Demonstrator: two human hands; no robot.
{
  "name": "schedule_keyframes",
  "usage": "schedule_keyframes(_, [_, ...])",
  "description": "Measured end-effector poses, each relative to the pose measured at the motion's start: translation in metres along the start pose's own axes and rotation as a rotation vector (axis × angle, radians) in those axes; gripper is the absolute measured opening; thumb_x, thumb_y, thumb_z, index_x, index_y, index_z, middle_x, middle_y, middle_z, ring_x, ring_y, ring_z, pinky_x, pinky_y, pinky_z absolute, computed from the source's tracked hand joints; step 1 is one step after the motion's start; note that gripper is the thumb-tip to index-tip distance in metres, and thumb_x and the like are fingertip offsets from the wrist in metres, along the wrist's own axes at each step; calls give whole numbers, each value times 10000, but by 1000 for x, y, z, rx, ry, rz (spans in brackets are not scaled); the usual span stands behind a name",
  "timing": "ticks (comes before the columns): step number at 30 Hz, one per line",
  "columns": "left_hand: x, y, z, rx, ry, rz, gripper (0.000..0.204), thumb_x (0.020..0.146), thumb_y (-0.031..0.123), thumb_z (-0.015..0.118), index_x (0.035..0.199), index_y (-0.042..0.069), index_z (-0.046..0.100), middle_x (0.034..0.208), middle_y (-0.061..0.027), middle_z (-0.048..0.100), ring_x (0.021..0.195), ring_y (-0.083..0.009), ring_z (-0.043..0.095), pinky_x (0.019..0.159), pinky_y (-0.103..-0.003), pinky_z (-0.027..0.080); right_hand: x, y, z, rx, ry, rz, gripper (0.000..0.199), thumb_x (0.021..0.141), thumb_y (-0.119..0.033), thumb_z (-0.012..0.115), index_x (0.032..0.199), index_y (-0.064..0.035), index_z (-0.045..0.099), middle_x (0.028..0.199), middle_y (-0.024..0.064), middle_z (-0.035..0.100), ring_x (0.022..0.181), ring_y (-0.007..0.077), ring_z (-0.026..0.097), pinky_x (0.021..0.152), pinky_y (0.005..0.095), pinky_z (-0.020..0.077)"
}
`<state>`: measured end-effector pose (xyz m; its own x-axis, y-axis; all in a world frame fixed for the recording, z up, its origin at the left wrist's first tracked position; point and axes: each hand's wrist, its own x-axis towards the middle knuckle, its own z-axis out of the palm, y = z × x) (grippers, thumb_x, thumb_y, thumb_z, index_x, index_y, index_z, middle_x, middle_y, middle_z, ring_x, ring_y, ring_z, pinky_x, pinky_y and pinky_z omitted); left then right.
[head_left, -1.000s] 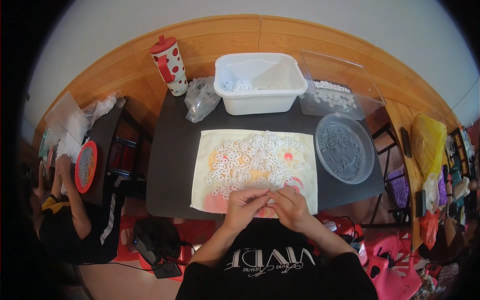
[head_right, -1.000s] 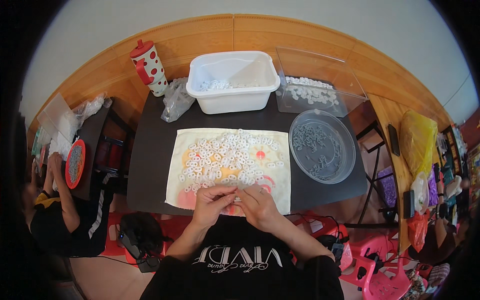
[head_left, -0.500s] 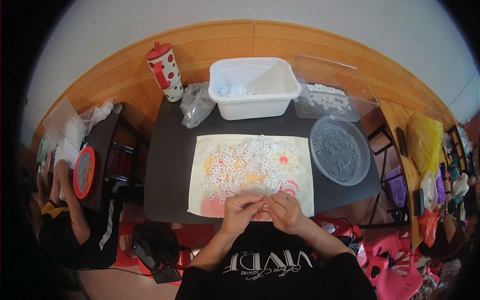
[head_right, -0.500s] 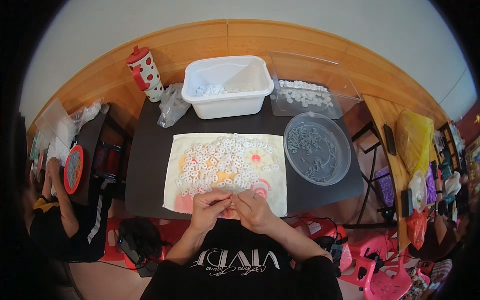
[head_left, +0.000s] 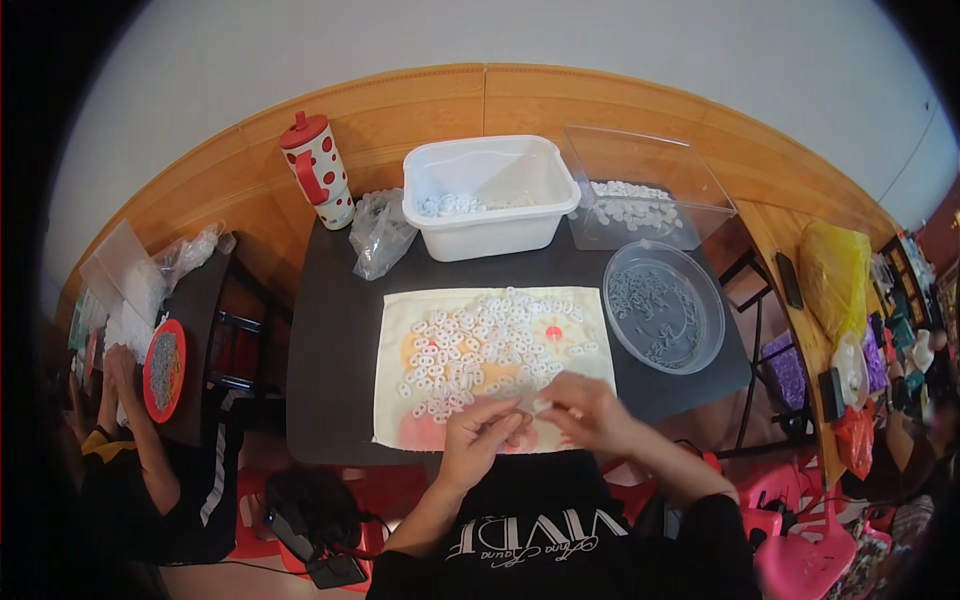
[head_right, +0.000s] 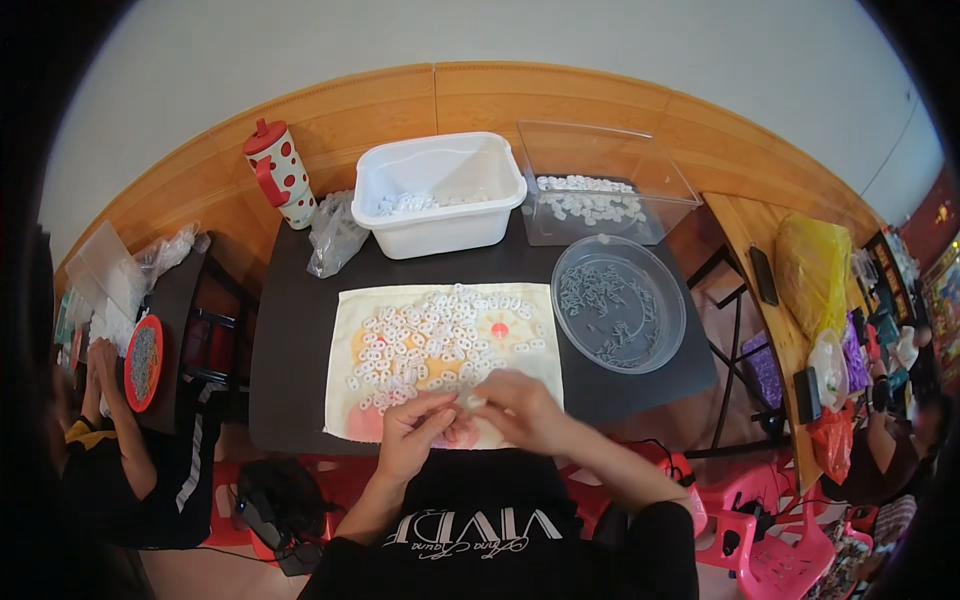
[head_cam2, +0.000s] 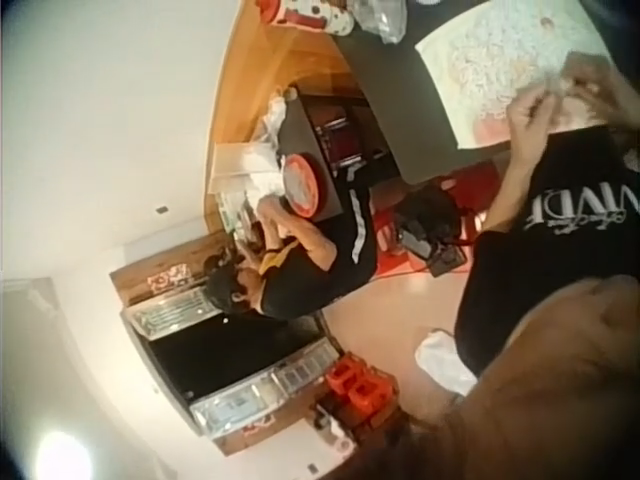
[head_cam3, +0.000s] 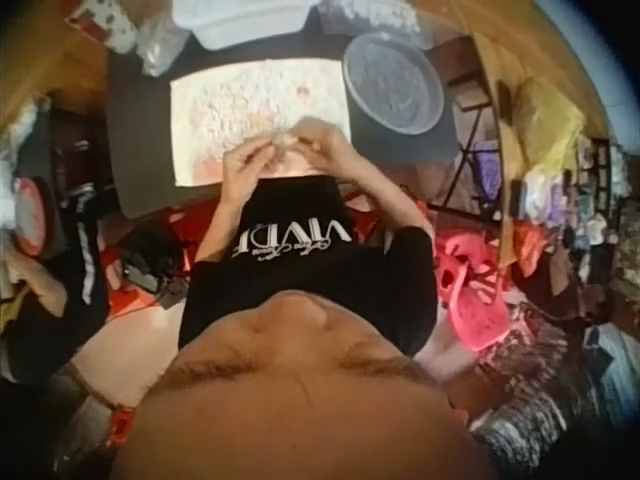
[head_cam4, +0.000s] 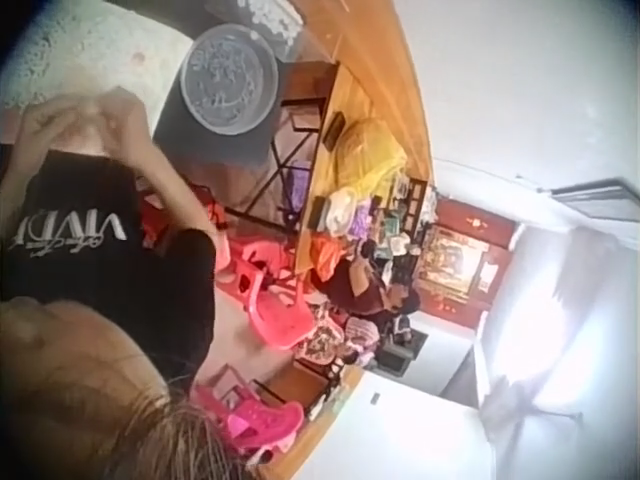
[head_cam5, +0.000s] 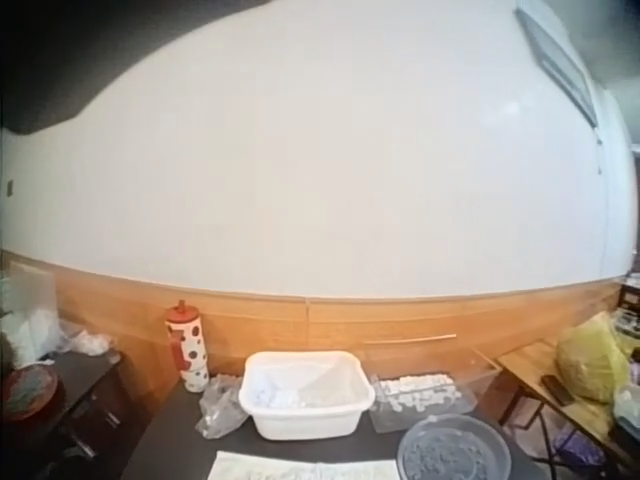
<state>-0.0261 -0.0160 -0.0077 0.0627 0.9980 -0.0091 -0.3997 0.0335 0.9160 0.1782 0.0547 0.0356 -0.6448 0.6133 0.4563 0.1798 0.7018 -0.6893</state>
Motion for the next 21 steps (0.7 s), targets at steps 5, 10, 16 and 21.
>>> schedule_keyframes(5, [-1, 8, -10, 143, 120, 114, 212, 939, -2, 639, 1142, -33, 693, 957, -108, 735, 789, -112, 666, 646, -212, 515, 70, 24, -100, -387, 352, 115, 227, 827, 24, 678, 1052, -3, 661, 743, 95, 600, 640, 153, 577, 598, 292, 466])
schedule_keyframes(10, [-4, 11, -3, 209, 95, 168, 204, 928, -10, 649, 1125, -35, 697, 963, -104, 733, 812, -108, 668, 671, -211, 512, 128, 81, -198, -728, 581, 155, 273, 837, -10, 662, 1110, -14, 677, 863, 149, 689, 721, 201, 646, 657, 335, 512])
schedule_keyframes(16, [-6, 5, -16, 266, 136, 191, 192, 924, -25, 647, 1109, -46, 695, 972, -108, 724, 856, -125, 680, 751, -229, 522, 89, 58, -101, -224, 29, 292, 207, 866, -44, 679, 1071, -12, 682, 943, 126, 690, 795, 215, 668, 692, 348, 530])
schedule_keyframes(21, [2, -2, -15, 360, 82, 210, 199, 914, -48, 648, 1109, -53, 688, 980, -107, 715, 866, -133, 672, 769, -230, 515, 58, 51, -24, -336, -253, 43, 187, 798, -73, 703, 976, -29, 665, 936, 150, 625, 910, 348, 621, 792, 438, 503])
